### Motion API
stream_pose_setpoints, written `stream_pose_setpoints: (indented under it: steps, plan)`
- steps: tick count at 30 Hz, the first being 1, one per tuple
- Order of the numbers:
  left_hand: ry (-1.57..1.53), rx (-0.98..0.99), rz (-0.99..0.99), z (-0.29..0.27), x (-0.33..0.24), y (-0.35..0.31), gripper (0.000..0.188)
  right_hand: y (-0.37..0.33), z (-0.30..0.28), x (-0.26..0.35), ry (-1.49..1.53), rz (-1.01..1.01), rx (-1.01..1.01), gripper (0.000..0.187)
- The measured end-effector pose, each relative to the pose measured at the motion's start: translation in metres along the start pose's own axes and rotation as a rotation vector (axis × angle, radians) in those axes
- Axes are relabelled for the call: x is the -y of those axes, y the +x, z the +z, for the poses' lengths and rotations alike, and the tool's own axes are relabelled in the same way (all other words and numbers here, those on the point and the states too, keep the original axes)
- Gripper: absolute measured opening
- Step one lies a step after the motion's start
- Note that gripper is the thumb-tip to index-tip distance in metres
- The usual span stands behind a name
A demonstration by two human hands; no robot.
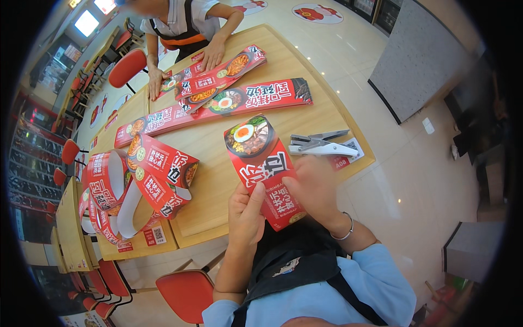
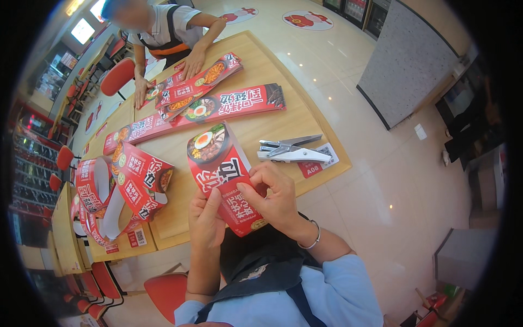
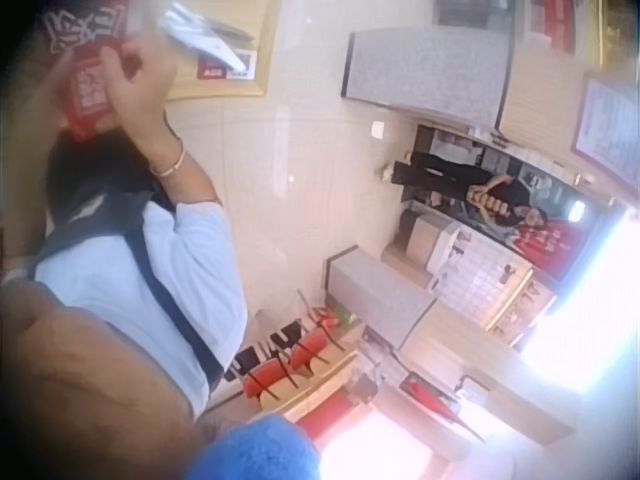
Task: The person assembles red printed paper food containers by folding flat sheets into cylindrical shapes and securing them with a stapler. The person repeatedly picks up sheets, folds them, and staples the edges while a coworker performs similar actions across the table.
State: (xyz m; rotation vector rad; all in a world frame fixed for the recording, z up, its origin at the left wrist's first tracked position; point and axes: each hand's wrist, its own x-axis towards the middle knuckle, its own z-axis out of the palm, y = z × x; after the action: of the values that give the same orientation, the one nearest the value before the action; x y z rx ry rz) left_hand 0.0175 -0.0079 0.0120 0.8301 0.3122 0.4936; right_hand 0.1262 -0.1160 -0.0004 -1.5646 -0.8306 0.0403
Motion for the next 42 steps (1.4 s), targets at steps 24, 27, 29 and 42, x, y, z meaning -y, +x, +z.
stream_pose_setpoints:
  steps: [24, 27, 29, 42]
  plan:
    - [0.143, 0.021, -0.006, -0.002, -0.001, 0.002, 0.025, -0.007, -0.003, -0.006, 0.535, 0.196, 0.127, 0.01]
    - [0.172, -0.011, 0.005, -0.002, 0.0, 0.004, 0.024, -0.009, -0.001, -0.01, 0.501, 0.203, 0.102, 0.01]
    - [0.145, -0.04, 0.018, -0.001, 0.001, 0.006, 0.025, -0.01, 0.0, -0.013, 0.446, 0.213, 0.087, 0.012]
    - [0.32, -0.024, -0.013, -0.001, 0.011, 0.0, 0.026, -0.013, -0.002, -0.016, 0.439, 0.28, 0.036, 0.012]
